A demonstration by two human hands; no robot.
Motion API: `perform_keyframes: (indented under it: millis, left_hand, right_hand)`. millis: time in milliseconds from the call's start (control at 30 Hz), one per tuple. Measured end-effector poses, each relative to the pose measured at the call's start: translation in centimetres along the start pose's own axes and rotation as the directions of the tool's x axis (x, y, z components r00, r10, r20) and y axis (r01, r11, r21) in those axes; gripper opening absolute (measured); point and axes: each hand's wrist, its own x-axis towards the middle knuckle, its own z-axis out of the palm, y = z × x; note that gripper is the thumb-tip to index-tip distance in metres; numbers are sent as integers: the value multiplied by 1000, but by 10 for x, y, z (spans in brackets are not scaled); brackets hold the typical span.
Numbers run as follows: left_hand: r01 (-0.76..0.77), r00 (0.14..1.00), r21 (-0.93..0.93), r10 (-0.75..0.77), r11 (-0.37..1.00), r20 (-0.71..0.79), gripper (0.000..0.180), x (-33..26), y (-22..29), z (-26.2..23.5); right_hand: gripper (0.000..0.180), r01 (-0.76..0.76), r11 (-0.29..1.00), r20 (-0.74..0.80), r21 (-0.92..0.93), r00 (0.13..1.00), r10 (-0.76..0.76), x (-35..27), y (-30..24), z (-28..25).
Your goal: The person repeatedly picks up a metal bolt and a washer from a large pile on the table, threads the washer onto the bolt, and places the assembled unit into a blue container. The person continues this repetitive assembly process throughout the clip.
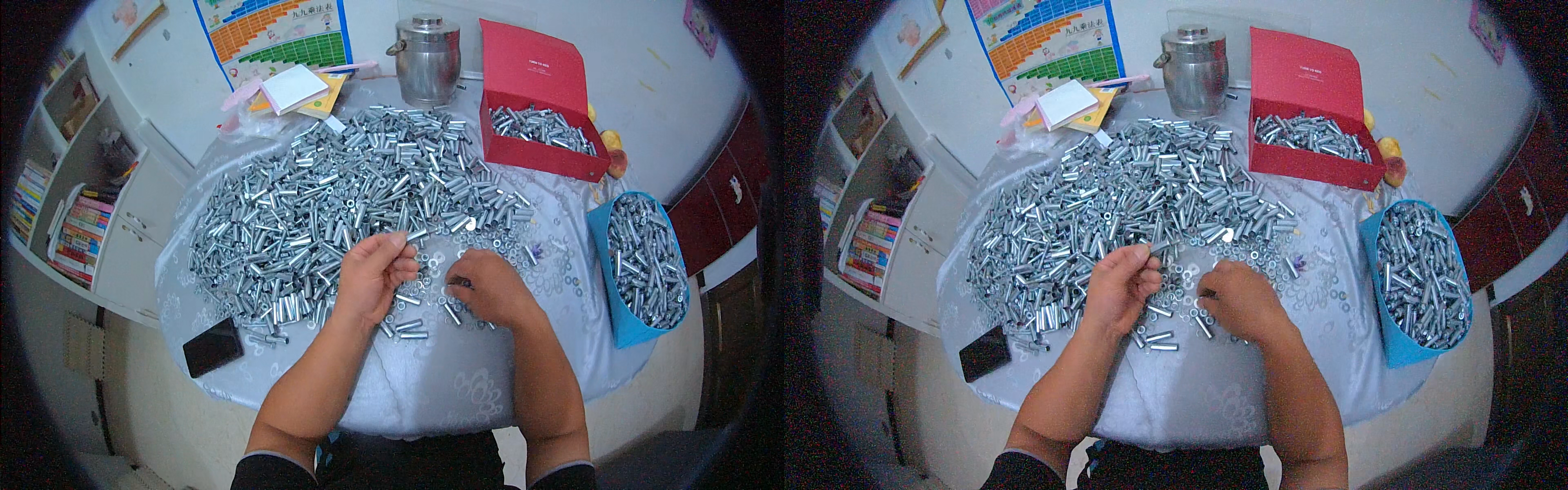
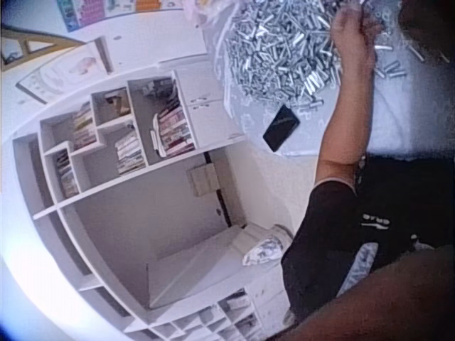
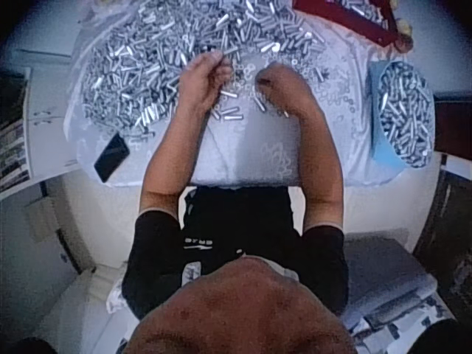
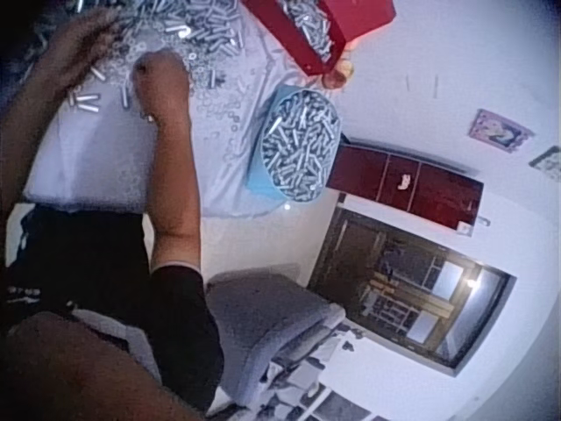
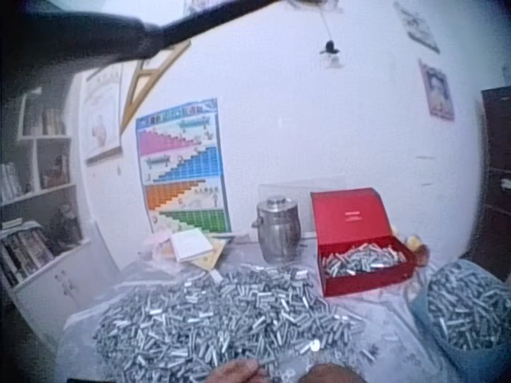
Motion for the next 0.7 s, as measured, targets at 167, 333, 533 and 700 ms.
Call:
perform_keyframes:
  millis: [167,333,533,700]
  left_hand:
    - [-13,1000,88,12,996,14,18,-1,-3,4]
    - [-14,999,132,9,991,32,17,-4,-4,8]
    - [-31,998,137,24,990,54,17,-4,-7,7]
    - [-40,997,167,29,985,65,16,-4,-7,8]
  right_hand:
    - [13,-99,934,-283,344,937,204,2,-4,4]
    - [12,-10,506,-275,863,830,486,8,-15,-1]
    - [13,81,566,-346,821,859,379,7,-16,4]
    - [13,91,644,-377,760,868,323,7,-14,6]
